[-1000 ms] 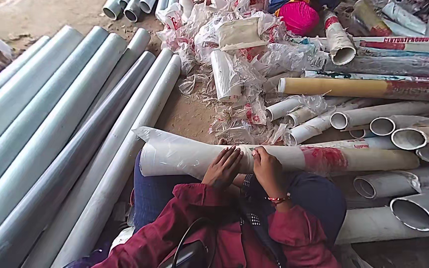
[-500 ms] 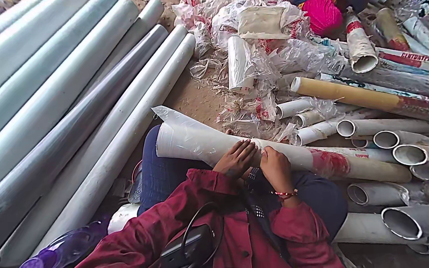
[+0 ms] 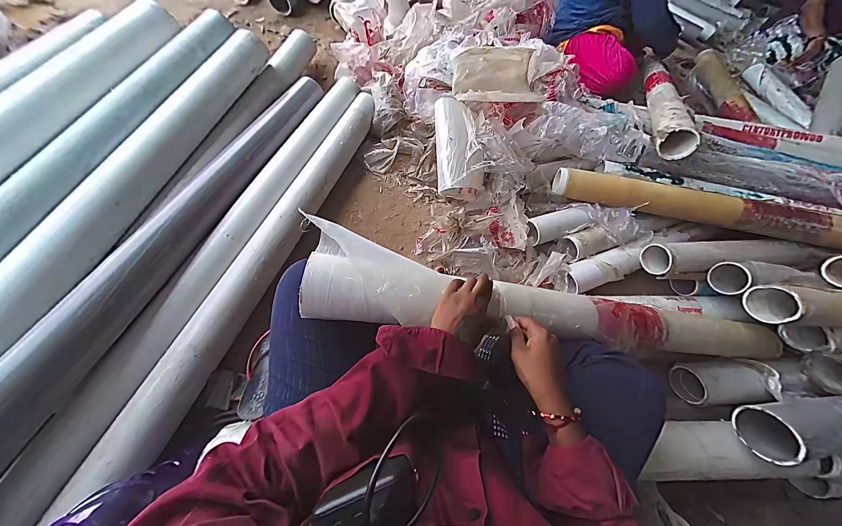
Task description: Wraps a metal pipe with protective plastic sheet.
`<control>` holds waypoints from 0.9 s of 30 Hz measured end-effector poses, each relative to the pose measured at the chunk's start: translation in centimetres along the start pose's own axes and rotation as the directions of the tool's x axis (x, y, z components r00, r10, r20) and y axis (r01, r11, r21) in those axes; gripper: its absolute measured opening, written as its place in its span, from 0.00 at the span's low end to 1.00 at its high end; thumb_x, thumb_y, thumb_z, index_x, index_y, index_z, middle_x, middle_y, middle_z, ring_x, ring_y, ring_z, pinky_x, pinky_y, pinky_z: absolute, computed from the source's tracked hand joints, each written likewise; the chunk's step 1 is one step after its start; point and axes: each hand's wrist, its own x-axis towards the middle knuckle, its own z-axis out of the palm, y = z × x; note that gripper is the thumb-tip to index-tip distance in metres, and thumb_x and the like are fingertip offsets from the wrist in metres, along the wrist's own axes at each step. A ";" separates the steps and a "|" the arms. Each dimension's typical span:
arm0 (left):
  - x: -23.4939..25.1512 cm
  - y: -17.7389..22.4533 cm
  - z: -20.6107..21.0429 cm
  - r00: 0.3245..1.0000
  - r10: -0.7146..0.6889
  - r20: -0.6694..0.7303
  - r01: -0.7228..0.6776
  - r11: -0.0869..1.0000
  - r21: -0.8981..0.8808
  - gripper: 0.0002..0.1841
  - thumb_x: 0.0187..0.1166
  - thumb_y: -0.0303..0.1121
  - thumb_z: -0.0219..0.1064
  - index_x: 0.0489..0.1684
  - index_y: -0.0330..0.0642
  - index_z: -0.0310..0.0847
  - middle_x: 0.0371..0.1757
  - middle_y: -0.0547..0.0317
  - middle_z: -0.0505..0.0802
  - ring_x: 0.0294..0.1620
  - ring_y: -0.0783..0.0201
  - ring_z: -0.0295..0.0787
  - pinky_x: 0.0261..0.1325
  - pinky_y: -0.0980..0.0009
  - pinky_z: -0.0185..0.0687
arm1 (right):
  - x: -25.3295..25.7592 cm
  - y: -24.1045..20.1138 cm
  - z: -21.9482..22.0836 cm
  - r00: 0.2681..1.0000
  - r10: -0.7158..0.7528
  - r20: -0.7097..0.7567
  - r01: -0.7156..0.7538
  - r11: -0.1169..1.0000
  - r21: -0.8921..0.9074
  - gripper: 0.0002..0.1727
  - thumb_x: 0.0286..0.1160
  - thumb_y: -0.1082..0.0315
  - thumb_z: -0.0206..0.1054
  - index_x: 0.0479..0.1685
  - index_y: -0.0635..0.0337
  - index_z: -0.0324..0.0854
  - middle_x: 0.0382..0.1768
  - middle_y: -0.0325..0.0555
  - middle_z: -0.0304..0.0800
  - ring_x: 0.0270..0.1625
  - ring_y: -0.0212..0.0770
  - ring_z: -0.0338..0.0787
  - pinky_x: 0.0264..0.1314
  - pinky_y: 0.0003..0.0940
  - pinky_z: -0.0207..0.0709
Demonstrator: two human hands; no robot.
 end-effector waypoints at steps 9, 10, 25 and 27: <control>4.1 0.5 -1.1 0.955 -0.053 0.293 -0.005 0.981 0.195 0.20 0.91 0.27 0.51 0.75 0.26 0.74 0.81 0.34 0.78 0.91 0.38 0.60 0.93 0.44 0.45 | 10.0 3.4 1.6 0.911 0.018 -0.411 -0.074 0.990 -0.120 0.18 0.89 0.68 0.53 0.58 0.68 0.87 0.43 0.65 0.95 0.52 0.66 0.94 0.58 0.63 0.79; 3.4 0.6 -0.7 0.960 -0.058 0.273 -0.007 0.973 0.229 0.22 0.92 0.27 0.47 0.82 0.26 0.68 0.83 0.32 0.76 0.89 0.38 0.64 0.90 0.45 0.52 | 10.1 3.6 1.8 0.907 0.029 -0.421 -0.075 0.993 -0.093 0.18 0.90 0.67 0.53 0.58 0.68 0.87 0.43 0.65 0.95 0.51 0.66 0.94 0.56 0.63 0.80; -7.3 -0.1 2.8 0.953 0.233 -0.195 -0.200 0.964 0.177 0.23 0.72 0.10 0.58 0.66 0.26 0.85 0.71 0.36 0.89 0.74 0.36 0.84 0.79 0.45 0.74 | 8.5 4.7 1.6 0.897 0.001 -0.442 -0.018 0.999 -0.033 0.15 0.90 0.67 0.52 0.53 0.69 0.82 0.37 0.66 0.91 0.43 0.67 0.94 0.39 0.63 0.81; -7.2 -0.2 2.9 0.947 0.238 -0.217 -0.204 0.965 0.165 0.23 0.71 0.10 0.58 0.66 0.25 0.85 0.71 0.35 0.88 0.75 0.36 0.84 0.79 0.45 0.74 | 9.0 4.6 1.6 0.887 -0.007 -0.461 -0.008 0.999 -0.031 0.16 0.89 0.68 0.53 0.54 0.70 0.84 0.38 0.67 0.92 0.44 0.68 0.94 0.42 0.64 0.81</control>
